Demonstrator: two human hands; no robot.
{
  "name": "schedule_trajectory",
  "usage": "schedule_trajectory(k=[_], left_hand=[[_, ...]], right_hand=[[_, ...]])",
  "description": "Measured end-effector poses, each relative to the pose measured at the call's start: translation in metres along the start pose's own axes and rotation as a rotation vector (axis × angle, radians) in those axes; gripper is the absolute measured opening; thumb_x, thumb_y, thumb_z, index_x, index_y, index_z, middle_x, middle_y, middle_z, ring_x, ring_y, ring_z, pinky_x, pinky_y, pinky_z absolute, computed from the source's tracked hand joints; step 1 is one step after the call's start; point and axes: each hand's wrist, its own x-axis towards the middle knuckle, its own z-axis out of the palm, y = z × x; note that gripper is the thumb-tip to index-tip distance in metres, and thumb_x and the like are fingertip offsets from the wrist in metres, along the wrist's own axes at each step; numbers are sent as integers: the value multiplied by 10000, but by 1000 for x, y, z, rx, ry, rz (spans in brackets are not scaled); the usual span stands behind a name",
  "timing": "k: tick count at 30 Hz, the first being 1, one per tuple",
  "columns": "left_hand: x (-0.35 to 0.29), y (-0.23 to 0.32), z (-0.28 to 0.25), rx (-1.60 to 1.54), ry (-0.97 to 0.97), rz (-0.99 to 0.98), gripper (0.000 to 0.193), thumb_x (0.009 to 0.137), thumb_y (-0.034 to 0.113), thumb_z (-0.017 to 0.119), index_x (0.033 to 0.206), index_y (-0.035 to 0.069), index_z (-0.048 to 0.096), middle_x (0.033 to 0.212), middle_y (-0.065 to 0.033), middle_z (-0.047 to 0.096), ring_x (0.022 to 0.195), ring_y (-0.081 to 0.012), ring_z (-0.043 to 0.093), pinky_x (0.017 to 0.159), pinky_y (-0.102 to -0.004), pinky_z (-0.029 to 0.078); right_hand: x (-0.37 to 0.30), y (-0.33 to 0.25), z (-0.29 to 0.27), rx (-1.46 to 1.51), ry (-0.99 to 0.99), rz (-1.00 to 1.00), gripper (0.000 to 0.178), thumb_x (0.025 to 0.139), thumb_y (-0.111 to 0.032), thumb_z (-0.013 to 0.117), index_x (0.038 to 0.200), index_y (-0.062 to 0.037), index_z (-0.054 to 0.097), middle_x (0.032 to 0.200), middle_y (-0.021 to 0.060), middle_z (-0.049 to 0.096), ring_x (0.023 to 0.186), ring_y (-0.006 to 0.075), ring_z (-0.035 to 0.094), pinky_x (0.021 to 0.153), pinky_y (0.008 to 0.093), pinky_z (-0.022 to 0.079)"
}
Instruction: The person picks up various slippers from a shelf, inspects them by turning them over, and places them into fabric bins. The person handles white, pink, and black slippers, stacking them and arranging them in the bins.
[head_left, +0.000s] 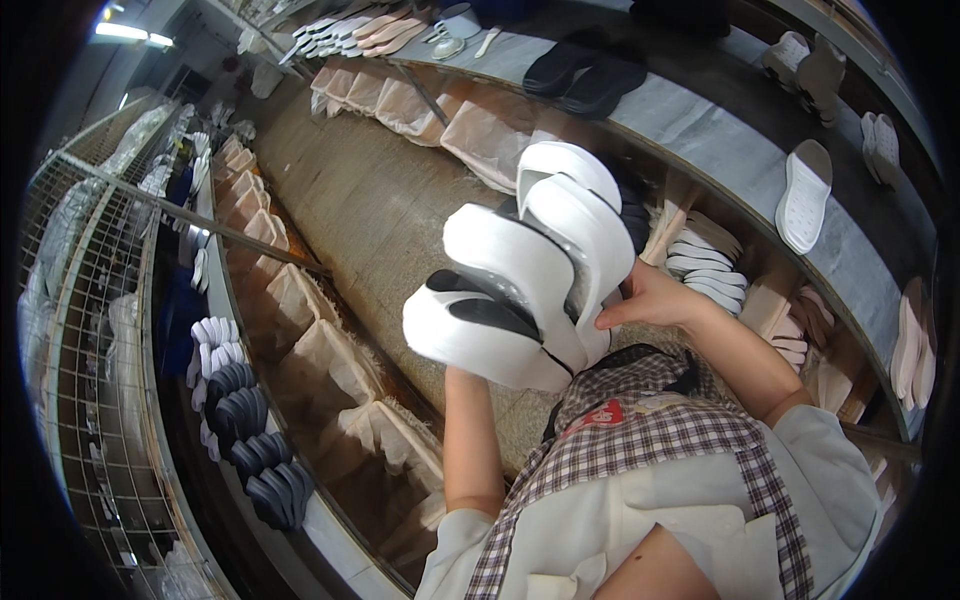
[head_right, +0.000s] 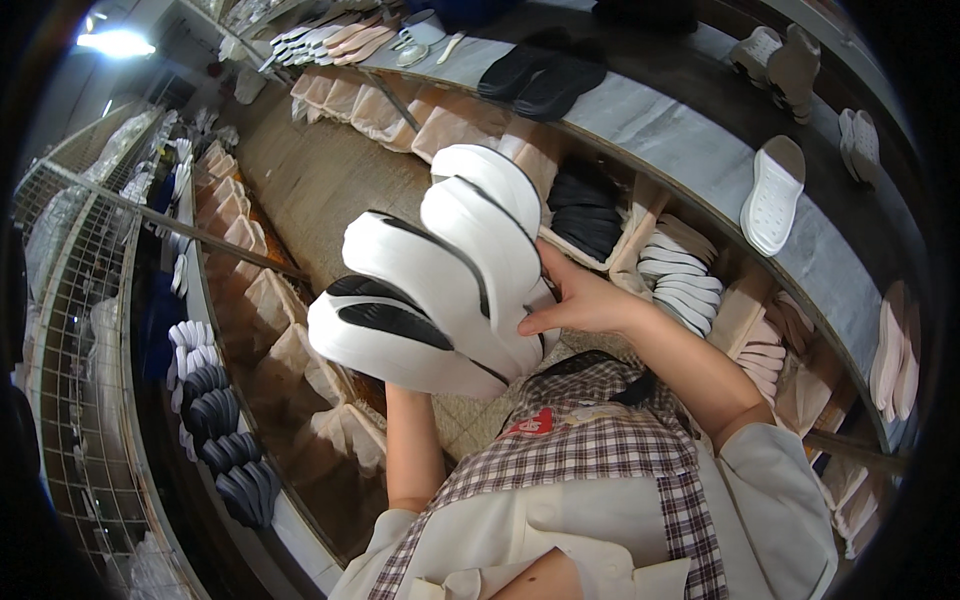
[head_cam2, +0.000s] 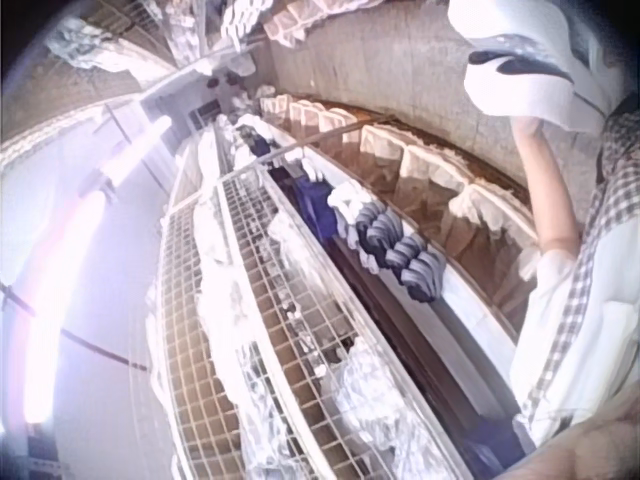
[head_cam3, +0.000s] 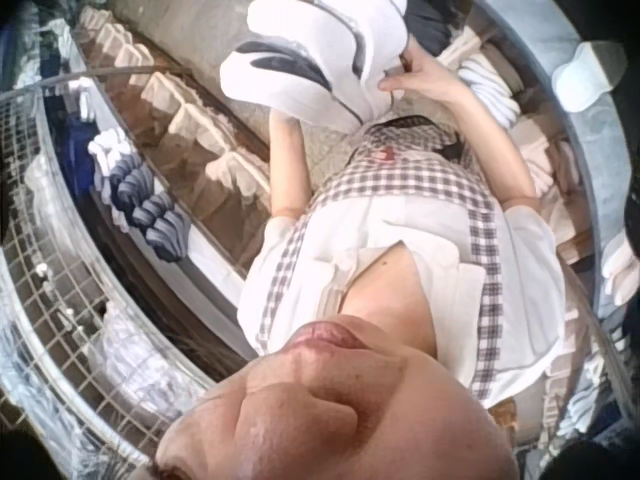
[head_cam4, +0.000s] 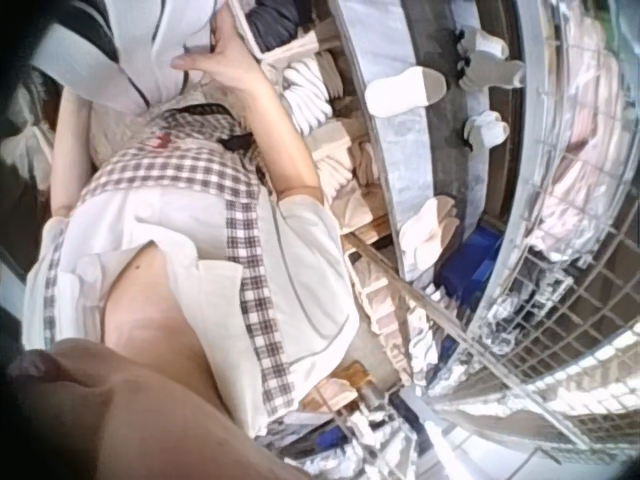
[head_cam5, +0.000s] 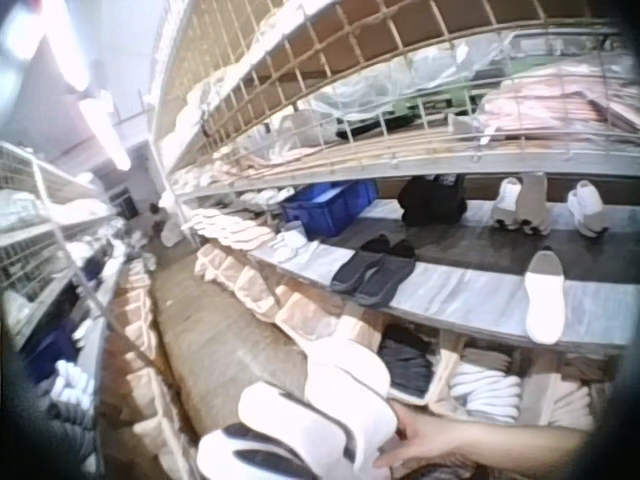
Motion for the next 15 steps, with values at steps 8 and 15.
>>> schedule_trajectory(k=[8, 15], left_hand=[[0, 7, 12, 74, -38, -117, 583, 681, 121, 792, 1188, 16, 523, 1110, -88, 609, 991, -187, 591, 839, -332, 501], [-1, 1, 5, 215, -90, -86, 701, 604, 107, 822, 1216, -9, 502, 1126, -89, 604, 1016, -205, 586, 879, -359, 483]], right_hand=[[-2, 6, -8, 99, 5, 134, 986, 680, -52, 778, 1451, -87, 165, 1398, 71, 367, 1279, 179, 338, 1054, 349, 292], [-1, 10, -11, 94, -15, 150, 892, 697, -48, 763, 1423, -71, 245, 1351, 59, 424, 1235, 176, 394, 1036, 355, 318]])
